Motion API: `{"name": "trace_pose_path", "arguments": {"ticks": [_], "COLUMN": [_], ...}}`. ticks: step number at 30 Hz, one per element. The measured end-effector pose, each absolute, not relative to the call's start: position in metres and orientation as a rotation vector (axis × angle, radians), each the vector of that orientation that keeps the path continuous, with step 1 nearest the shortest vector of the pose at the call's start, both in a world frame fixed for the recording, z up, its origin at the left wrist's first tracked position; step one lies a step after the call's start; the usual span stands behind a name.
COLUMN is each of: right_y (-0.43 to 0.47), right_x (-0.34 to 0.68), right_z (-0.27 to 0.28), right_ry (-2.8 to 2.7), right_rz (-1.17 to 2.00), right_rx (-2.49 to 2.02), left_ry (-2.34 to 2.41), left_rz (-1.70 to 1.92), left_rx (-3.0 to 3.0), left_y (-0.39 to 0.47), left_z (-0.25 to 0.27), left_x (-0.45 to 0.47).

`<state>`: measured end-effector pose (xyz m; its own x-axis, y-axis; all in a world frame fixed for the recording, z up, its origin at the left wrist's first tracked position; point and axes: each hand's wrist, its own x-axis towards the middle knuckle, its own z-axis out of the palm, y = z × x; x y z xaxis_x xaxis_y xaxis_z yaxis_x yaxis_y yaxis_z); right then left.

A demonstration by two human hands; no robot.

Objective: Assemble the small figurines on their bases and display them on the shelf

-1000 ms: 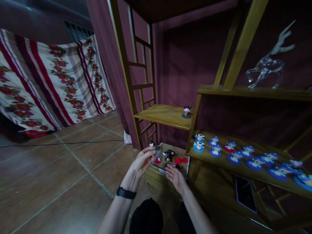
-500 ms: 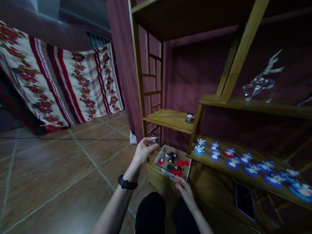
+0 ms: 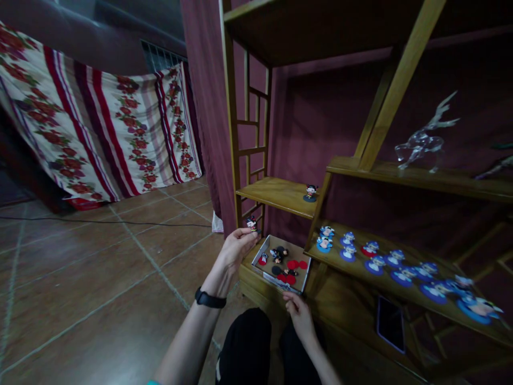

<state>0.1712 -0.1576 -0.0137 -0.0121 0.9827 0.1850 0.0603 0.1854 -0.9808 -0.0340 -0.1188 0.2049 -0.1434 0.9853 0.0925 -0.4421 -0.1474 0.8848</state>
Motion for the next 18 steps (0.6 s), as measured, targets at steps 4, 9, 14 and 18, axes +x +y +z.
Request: {"name": "trace_pose_path", "arguments": {"ticks": [4, 9, 14, 18], "right_y": [-0.149, -0.140, -0.135, -0.137], "right_x": [0.155, 0.138, 0.127, 0.126], "right_z": [0.043, 0.117, 0.147, 0.153], "right_ry": [-1.179, -1.243, -1.359, -1.484], "right_rz": [1.082, 0.941, 0.771, 0.640], "right_rx": [-1.008, -0.840, -0.814, -0.815], "left_ry": [0.770, 0.751, 0.837, 0.886], "left_rz": [1.414, 1.243, 1.314, 1.380], "left_rx": [0.737, 0.741, 0.865, 0.977], "left_y": [-0.126, -0.138, -0.144, -0.147], "left_z": [0.204, 0.204, 0.199, 0.192], "left_x": [-0.037, -0.036, -0.026, -0.016]}}
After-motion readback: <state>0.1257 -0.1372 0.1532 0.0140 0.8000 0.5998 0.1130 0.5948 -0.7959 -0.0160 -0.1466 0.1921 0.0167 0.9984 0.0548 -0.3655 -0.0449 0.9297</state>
